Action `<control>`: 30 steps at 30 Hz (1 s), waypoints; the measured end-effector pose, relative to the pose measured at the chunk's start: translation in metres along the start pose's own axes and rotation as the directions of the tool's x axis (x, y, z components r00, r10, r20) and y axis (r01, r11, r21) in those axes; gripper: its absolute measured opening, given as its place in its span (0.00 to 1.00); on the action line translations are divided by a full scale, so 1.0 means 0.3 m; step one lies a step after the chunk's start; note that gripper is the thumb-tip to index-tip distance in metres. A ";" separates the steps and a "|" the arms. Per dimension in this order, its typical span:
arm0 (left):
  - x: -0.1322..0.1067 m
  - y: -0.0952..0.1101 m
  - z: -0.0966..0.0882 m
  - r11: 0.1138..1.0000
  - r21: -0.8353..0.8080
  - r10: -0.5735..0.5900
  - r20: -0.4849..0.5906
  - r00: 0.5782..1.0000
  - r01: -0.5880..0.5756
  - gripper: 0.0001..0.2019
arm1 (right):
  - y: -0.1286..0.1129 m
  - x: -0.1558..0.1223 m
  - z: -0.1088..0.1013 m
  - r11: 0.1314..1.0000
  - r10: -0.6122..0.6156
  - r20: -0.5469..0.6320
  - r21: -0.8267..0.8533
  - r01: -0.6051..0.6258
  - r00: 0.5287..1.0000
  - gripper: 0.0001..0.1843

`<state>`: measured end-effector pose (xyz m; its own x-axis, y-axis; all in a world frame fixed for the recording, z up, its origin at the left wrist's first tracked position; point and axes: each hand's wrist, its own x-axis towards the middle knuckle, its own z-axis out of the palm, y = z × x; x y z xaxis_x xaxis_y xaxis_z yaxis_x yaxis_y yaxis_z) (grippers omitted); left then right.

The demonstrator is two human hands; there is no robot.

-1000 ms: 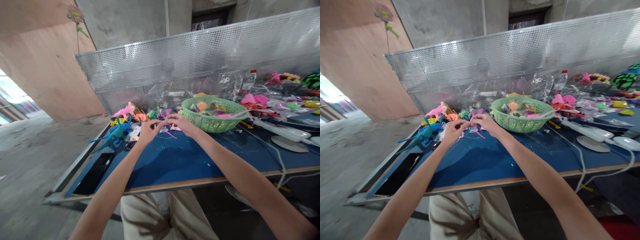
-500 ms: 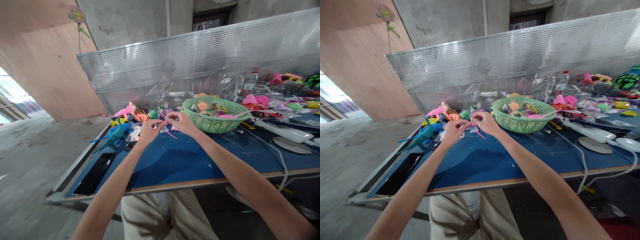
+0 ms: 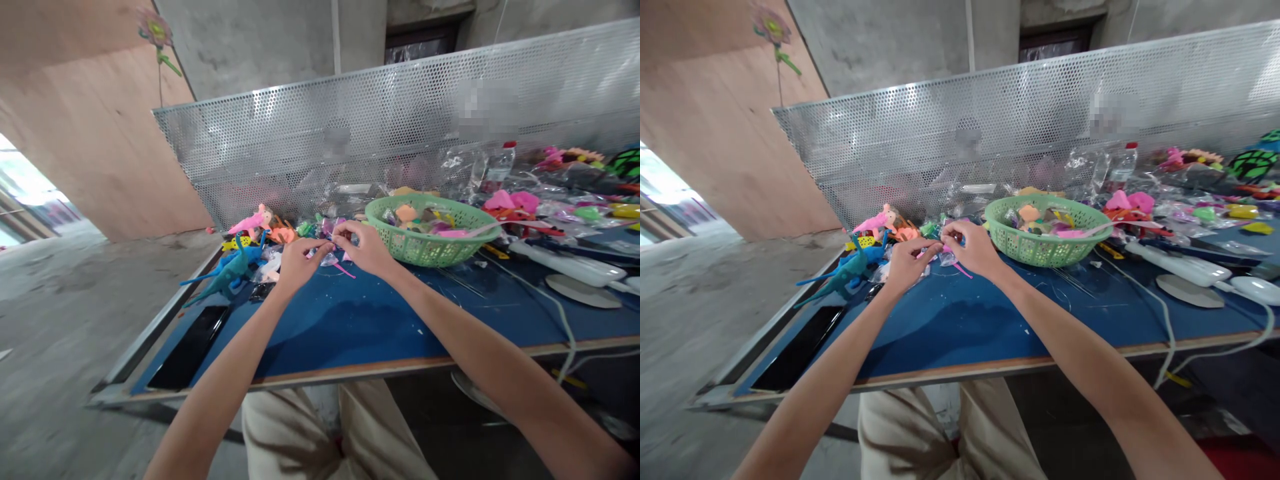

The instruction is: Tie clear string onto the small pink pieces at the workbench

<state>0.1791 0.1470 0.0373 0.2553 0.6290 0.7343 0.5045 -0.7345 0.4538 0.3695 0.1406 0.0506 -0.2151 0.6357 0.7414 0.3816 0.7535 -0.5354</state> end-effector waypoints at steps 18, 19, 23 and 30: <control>-0.008 0.004 0.018 0.984 0.166 0.062 -0.013 0.998 -0.059 0.11 | 0.012 -0.026 0.018 0.860 -0.257 0.004 -0.456 0.231 0.966 0.08; -0.008 0.004 0.020 0.984 0.171 0.061 -0.015 0.998 -0.058 0.11 | 0.015 -0.027 0.019 0.848 -0.271 0.007 -0.471 0.242 0.963 0.08; -0.009 -0.005 0.029 0.984 0.176 0.043 -0.033 0.999 -0.037 0.10 | 0.032 -0.027 0.020 0.810 -0.316 0.034 -0.511 0.288 0.948 0.09; -0.007 -0.031 0.032 0.998 0.047 -0.038 0.010 0.999 0.037 0.13 | 0.070 -0.025 0.021 0.853 -0.278 0.060 -0.443 0.275 0.959 0.10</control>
<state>0.1817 0.1549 0.0268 0.2442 0.6587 0.7117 0.5518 -0.6979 0.4565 0.3733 0.1526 0.0312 -0.3664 0.4099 0.8353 0.6649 0.7434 -0.0732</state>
